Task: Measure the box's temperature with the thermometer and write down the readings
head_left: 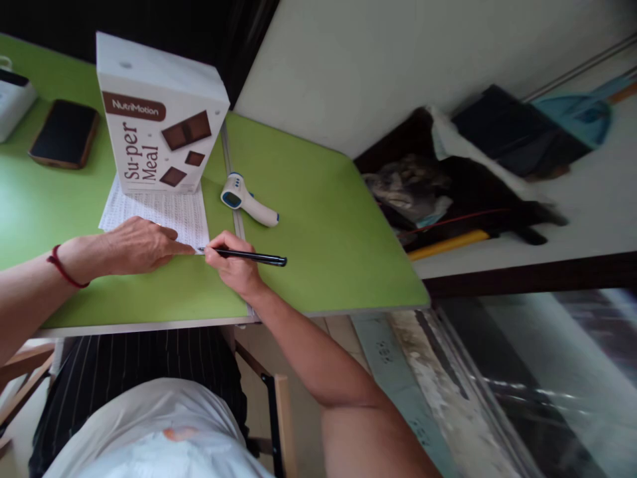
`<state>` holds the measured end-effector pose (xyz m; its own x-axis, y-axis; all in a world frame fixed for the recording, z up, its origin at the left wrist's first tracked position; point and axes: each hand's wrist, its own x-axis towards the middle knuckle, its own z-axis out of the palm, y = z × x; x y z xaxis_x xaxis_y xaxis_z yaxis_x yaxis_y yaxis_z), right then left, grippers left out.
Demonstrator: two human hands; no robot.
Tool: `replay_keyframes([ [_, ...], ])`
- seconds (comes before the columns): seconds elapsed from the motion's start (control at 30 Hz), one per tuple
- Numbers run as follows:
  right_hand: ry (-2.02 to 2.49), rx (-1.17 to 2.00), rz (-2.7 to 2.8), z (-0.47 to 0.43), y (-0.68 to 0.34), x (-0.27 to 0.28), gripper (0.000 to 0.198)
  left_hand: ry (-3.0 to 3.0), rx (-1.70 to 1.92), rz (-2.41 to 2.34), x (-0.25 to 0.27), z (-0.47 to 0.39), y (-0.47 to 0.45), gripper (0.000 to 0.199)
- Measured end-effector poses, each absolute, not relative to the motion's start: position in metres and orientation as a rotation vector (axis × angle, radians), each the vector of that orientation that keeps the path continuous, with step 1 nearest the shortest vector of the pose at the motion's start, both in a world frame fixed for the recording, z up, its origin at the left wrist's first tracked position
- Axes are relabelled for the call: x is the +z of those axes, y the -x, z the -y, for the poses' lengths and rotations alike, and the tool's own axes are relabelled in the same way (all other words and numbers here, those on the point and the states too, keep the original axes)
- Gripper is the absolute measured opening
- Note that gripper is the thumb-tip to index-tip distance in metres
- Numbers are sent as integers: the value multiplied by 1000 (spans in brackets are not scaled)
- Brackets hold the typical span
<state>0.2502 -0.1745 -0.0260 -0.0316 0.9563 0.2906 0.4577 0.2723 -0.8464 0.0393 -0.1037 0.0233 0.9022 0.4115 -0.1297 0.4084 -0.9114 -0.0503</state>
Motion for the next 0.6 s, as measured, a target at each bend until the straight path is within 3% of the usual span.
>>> replay_keyframes([
  [0.6, 1361, 668, 1613, 175, -251, -26, 17, 3014, 288, 670, 26, 104, -42, 52],
])
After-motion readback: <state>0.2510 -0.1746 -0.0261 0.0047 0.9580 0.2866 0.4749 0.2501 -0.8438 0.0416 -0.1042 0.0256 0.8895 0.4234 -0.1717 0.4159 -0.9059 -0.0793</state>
